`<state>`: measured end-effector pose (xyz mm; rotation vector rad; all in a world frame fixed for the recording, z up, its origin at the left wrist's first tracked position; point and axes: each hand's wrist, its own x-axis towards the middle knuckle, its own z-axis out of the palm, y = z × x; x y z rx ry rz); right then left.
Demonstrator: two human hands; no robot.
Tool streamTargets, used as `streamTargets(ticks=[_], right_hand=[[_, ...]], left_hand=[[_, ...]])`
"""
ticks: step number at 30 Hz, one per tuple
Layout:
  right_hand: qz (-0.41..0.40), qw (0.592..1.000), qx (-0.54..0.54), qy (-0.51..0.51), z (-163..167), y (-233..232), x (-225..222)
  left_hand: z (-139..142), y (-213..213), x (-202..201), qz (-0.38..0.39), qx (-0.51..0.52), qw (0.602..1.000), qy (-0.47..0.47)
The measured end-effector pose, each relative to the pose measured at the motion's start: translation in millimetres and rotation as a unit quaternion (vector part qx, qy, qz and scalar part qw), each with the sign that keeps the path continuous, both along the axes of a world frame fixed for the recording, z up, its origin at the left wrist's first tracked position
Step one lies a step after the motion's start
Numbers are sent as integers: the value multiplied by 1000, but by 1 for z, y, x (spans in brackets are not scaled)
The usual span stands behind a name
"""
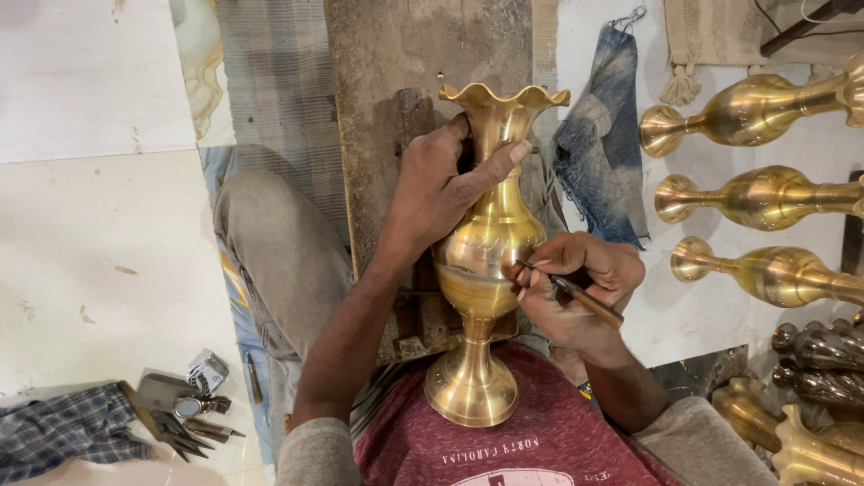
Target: The person sits on the floor and shapes a brass vase, holding it against a wooden block while striking it with a wooden mallet and working a punch tool over the surface. They rotate and reposition the vase repeatedly to work different areas of the body and flared rim.
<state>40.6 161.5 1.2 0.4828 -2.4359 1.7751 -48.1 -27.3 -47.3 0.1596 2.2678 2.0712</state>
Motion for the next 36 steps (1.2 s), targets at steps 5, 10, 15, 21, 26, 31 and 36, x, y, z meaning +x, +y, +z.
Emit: streamTargets(ticks=[5, 10, 15, 21, 26, 31, 36], right_hand=[[55, 998, 32, 29, 4, 3, -6], [6, 1000, 20, 22, -7, 1, -1], [-11, 997, 33, 70, -13, 0, 1], [60, 991, 53, 111, -9, 8, -11], [62, 987, 41, 140, -9, 5, -11], [59, 986, 46, 148, -11, 5, -8], [57, 985, 50, 155, -13, 10, -4]], left_hand=[[-1, 0, -2, 1, -23, 1000, -15], [-3, 1, -4, 1, -9, 1000, 0], [-4, 3, -5, 5, -12, 1000, -21], [-3, 6, -3, 10, 3, 1000, -12], [-3, 7, -5, 5, -5, 1000, -21], [-3, 8, -5, 8, -13, 999, -30], [-1, 8, -4, 11, -5, 1000, -11]])
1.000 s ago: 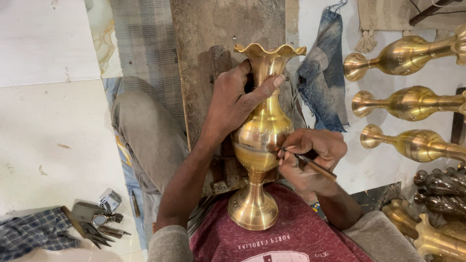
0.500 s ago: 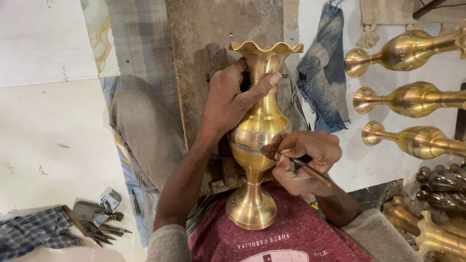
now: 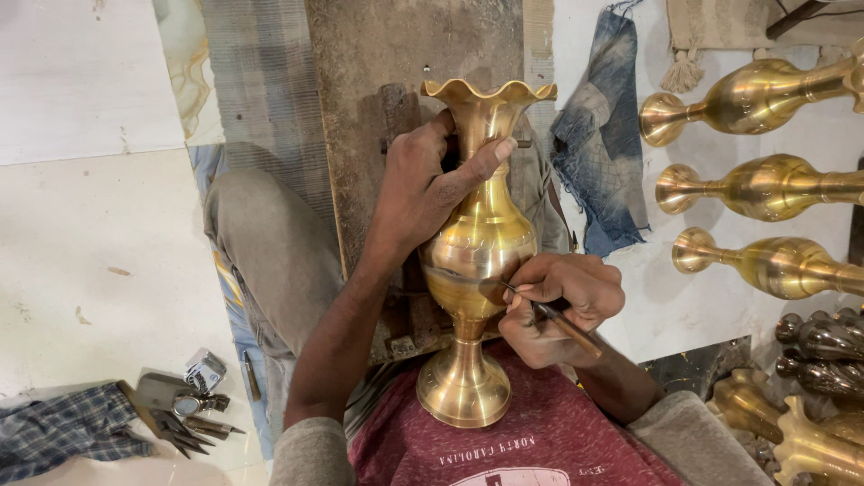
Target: The person sits on the floor and shapes a brass vase, holding it against a wooden block while striking it with a wooden mallet and working a punch tool over the surface. They rotate and reposition the vase repeatedly to work different areas of the body and flared rim.
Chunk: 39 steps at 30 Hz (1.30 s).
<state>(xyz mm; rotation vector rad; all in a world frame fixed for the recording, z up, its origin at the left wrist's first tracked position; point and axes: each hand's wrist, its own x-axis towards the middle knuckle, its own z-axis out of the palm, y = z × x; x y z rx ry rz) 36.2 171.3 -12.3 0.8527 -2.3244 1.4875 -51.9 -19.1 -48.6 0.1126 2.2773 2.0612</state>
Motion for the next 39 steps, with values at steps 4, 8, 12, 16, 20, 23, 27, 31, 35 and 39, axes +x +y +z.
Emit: streamTargets(ticks=[4, 8, 12, 16, 20, 23, 27, 31, 35, 39], right_hand=[[-46, 999, 7, 21, -11, -2, 4], [8, 992, -122, 40, -26, -5, 2], [-19, 997, -68, 28, -24, 1, 8], [-32, 999, -6, 40, -22, 0, 13], [-39, 993, -84, 71, -27, -8, 12], [-32, 995, -78, 48, -30, -7, 15], [-56, 994, -75, 63, -35, -6, 24], [-3, 994, -59, 96, -43, 3, 20], [94, 953, -288, 3, -55, 10, 15], [-127, 906, -373, -154, -49, 20, 41]], left_hand=[[0, 1, 0, -4, -6, 1000, -18], [0, 3, -2, -3, -4, 1000, -6], [-3, 3, -2, -7, 0, 1000, 4], [-5, 2, -2, -5, -4, 1000, 6], [-6, 3, -2, -3, -13, 1000, 3], [-7, 4, -3, -7, -11, 1000, 6], [-10, 3, -1, -4, -9, 1000, 15], [-8, 5, -2, -2, -3, 1000, 31], [5, 4, 5, -9, -56, 997, -52], [22, -6, 61, 88, 15, 996, 5]])
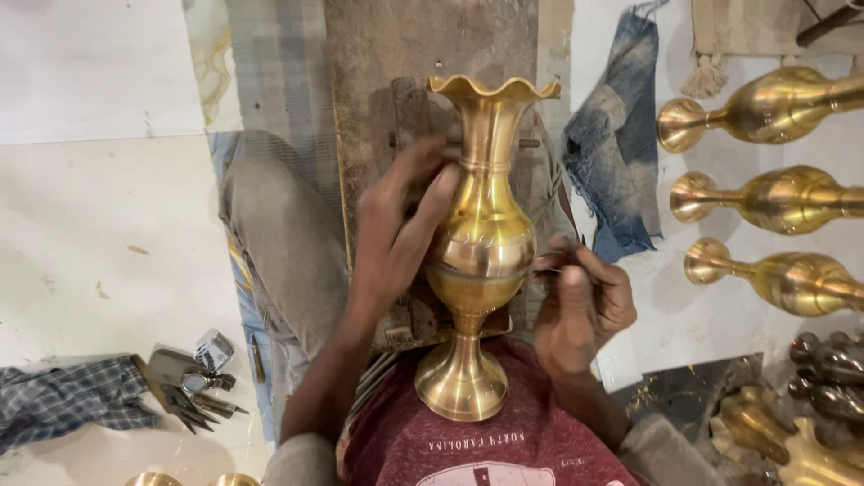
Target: The person sits on the floor and shapes a brass vase, holding it against a wooden block while striking it with a wooden mallet and working a punch tool over the surface. They rotate and reposition the vase repeatedly to work different areas of the body and flared rim.
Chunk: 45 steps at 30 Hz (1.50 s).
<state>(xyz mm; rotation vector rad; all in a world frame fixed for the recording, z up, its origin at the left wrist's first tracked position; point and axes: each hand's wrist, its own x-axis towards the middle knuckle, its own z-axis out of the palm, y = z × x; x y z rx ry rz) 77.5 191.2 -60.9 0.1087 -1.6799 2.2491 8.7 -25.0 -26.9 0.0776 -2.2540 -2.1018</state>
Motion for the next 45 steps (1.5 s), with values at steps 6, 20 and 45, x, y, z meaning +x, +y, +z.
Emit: streamTargets(ticks=[6, 20, 45], right_hand=[[49, 980, 182, -67, 0, 25, -9], [120, 982, 114, -91, 89, 22, 18], [342, 929, 119, 75, 182, 39, -32]], left_hand=[[8, 16, 76, -2, -126, 991, -43], [68, 56, 89, 15, -122, 992, -35], [132, 17, 79, -127, 75, 976, 162]])
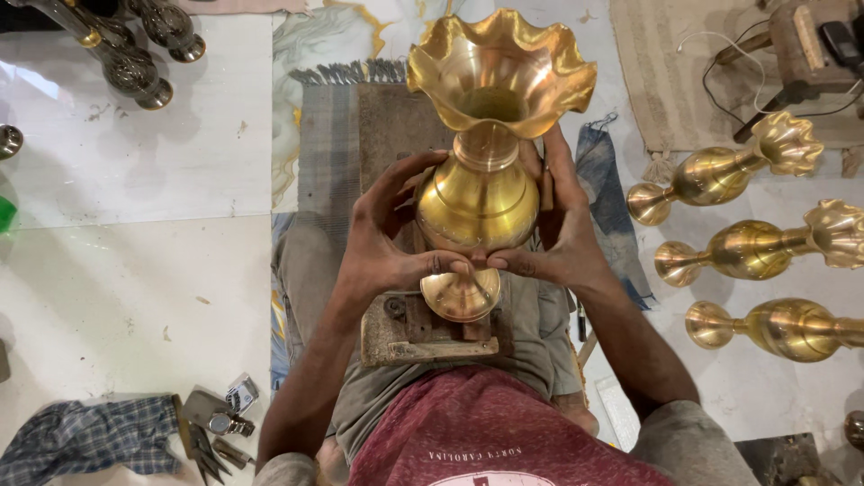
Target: The person sits on the floor and shapes a brass vase, holding it against a wooden block while striking it with a wooden mallet and working a punch tool over the surface. They rotate and reposition the vase repeatedly to work different areas of the body and flared rim.
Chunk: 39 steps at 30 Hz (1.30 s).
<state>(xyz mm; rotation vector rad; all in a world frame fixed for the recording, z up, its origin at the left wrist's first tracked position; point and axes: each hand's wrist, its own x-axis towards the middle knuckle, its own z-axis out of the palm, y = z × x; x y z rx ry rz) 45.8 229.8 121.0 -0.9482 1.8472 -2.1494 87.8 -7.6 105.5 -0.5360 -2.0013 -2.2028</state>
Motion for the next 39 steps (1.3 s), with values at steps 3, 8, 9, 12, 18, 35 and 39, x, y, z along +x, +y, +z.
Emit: streamTargets(ticks=[3, 8, 9, 12, 18, 35, 39], right_hand=[[12, 996, 78, 35, 11, 2, -2], [7, 984, 161, 74, 17, 7, 0], [13, 987, 147, 69, 17, 8, 0], [19, 984, 157, 77, 17, 6, 1], [15, 980, 194, 49, 26, 6, 8], [22, 983, 182, 1, 20, 20, 12], [19, 983, 181, 38, 16, 22, 6]], left_hand=[[7, -7, 1, -17, -24, 999, 13], [11, -14, 4, -21, -49, 998, 18], [11, -14, 4, -14, -59, 998, 23], [10, -15, 5, -37, -25, 999, 10], [24, -14, 17, 4, -75, 997, -1], [56, 8, 37, -13, -80, 997, 18], [53, 9, 34, -12, -102, 994, 26]])
